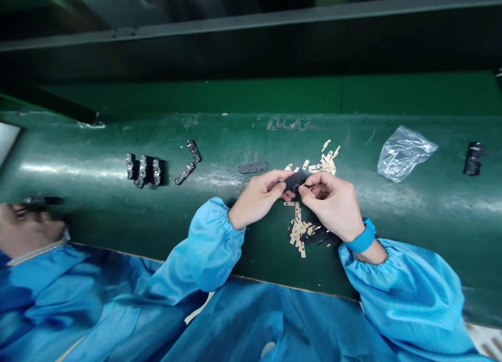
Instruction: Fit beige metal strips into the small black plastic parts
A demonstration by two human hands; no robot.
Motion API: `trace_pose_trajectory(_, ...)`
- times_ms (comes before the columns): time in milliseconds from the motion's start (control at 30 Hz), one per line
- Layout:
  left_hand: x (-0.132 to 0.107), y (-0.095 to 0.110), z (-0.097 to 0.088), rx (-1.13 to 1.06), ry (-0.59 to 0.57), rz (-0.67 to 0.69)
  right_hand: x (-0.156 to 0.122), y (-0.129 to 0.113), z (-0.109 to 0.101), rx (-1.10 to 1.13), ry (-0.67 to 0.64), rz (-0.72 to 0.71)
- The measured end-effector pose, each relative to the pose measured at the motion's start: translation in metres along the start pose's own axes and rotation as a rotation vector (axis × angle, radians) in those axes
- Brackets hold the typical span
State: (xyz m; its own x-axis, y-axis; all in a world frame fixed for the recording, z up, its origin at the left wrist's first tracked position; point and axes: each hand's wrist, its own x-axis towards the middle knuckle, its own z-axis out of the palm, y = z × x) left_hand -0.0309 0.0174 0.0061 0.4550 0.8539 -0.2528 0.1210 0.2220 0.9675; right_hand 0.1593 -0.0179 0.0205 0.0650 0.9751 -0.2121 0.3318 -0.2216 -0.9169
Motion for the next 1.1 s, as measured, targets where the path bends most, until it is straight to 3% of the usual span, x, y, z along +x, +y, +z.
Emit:
trace_pose_trajectory(233,-0.001,0.0003,0.0043,-0.146,-0.009,-0.031,0.0006,-0.0006,0.0009,-0.03,0.024,-0.035)
trace_pose_trajectory(467,-0.0023,-0.0013,0.005,-0.159,-0.041,0.016,-0.0033,-0.0022,0.0028,-0.076,0.057,-0.039)
trace_pose_trajectory(1100,-0.0046,0.005,0.0041,-0.198,-0.068,-0.045,-0.0028,-0.0035,0.0034,-0.018,0.067,0.016)
